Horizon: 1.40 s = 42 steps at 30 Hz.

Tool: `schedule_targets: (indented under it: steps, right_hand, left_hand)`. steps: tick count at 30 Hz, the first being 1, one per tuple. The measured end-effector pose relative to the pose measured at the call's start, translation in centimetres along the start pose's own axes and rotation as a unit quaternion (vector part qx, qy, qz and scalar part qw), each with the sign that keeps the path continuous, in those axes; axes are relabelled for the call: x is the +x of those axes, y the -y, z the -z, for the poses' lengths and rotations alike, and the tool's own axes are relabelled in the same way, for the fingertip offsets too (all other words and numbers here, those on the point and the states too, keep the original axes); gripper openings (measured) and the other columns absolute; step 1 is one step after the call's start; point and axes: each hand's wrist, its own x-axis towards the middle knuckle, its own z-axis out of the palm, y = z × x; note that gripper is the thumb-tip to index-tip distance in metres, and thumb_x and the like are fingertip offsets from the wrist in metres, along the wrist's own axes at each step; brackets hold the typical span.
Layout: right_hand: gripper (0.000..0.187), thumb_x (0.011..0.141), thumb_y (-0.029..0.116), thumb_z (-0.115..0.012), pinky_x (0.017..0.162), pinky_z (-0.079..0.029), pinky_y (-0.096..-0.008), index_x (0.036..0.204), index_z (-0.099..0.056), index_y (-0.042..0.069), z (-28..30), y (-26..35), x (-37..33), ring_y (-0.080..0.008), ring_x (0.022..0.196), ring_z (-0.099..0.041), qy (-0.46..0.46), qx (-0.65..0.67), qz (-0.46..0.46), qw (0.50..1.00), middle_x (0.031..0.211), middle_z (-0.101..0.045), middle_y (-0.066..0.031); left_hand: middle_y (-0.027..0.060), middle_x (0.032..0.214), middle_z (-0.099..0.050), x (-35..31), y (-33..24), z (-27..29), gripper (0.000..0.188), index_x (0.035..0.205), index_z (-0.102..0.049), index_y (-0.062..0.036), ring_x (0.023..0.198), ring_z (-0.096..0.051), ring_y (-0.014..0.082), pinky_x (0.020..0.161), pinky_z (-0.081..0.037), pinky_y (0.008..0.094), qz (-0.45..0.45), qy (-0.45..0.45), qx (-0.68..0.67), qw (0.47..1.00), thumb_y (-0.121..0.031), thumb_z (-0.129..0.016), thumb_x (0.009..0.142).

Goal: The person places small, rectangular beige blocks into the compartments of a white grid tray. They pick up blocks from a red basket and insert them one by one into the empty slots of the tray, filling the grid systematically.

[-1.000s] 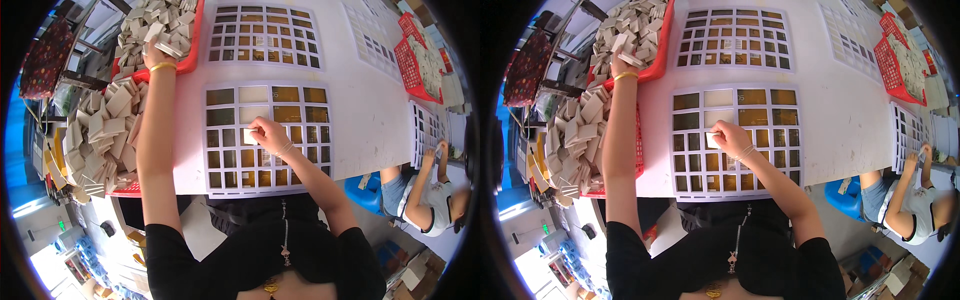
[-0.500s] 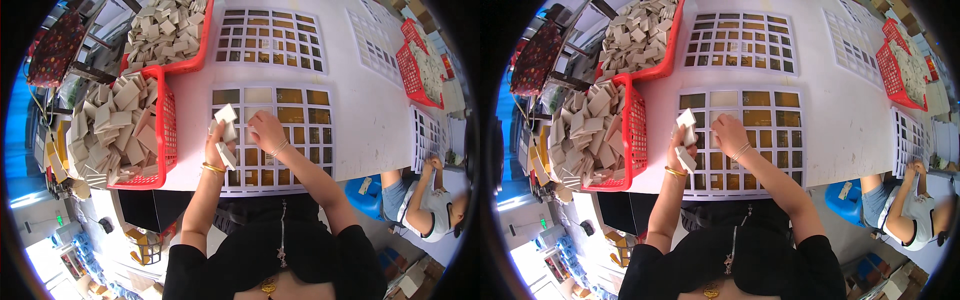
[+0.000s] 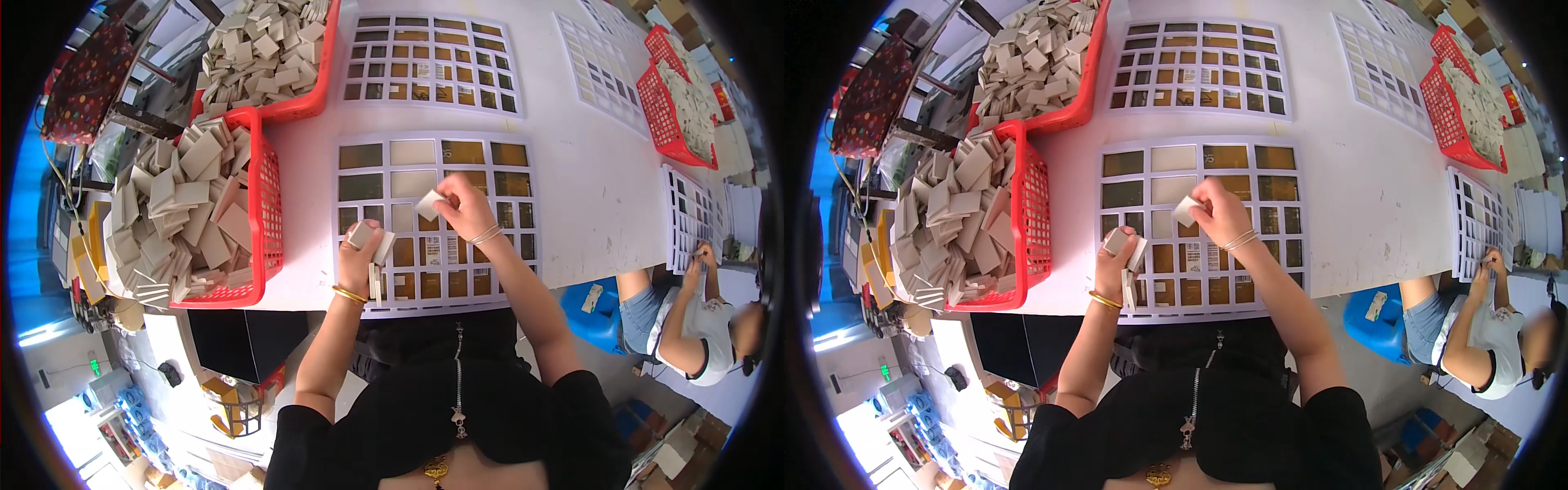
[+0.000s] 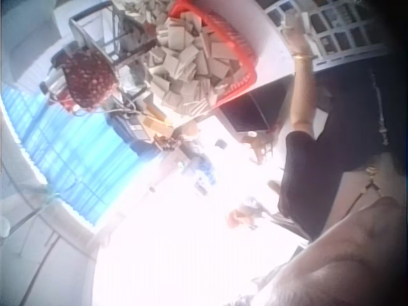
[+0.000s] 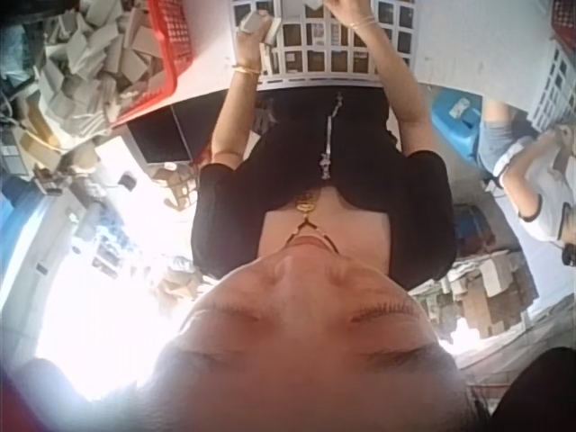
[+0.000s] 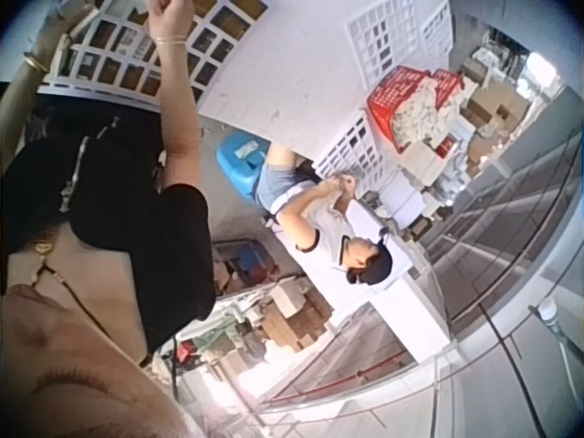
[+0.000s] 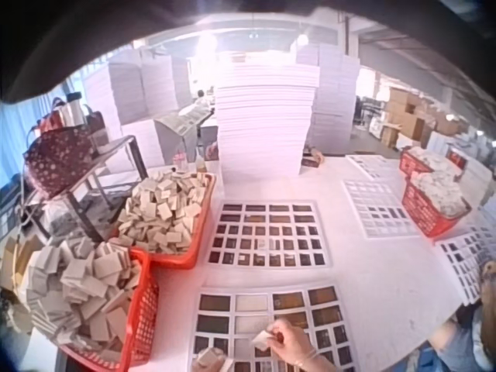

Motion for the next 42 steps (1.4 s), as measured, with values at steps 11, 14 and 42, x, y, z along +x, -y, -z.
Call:
schedule_targets:
  steps: [11, 14, 42]
  right_hand:
    - [0.016, 0.078, 0.011, -0.07, 0.06, -0.049, -0.0321, 0.089, -0.058, 0.006, -2.0, -0.7, -0.2, -0.0214, 0.066, -0.06, -0.032, -0.245, 0.199, 0.948, 0.078, -0.061, -0.0079]
    - [0.018, 0.081, 0.013, -0.07, 0.059, -0.049, -0.03, 0.092, -0.058, 0.005, -2.5, 2.3, -1.2, -0.0189, 0.064, -0.061, 0.071, -0.06, 0.042, 0.995, 0.077, -0.061, -0.0076]
    - [0.02, 0.077, 0.012, -0.073, 0.059, -0.048, -0.027, 0.091, -0.061, 0.005, -2.9, 7.1, -6.2, -0.014, 0.066, -0.059, 0.159, 0.146, -0.037, 0.976, 0.091, -0.061, -0.0059]
  left_hand:
    - [0.0017, 0.095, -0.059, 1.0, 3.1, 0.6, 0.023, 0.108, -0.056, -0.0061, 0.085, -0.057, 0.0102, 0.076, -0.049, 0.0257, -0.105, -0.059, -0.014, 0.993, 0.001, -0.057, 0.086]
    - [0.0006, 0.094, -0.059, 0.7, 3.4, 0.1, 0.02, 0.108, -0.056, -0.0067, 0.083, -0.056, 0.0084, 0.072, -0.048, 0.0237, -0.119, -0.043, 0.004, 0.992, -0.003, -0.056, 0.088]
    - [0.008, 0.093, -0.059, 0.4, 2.4, -1.3, 0.025, 0.11, -0.05, -0.0095, 0.046, -0.042, 0.0065, 0.039, -0.035, 0.0207, -0.163, -0.124, -0.127, 0.971, -0.03, -0.052, 0.097]
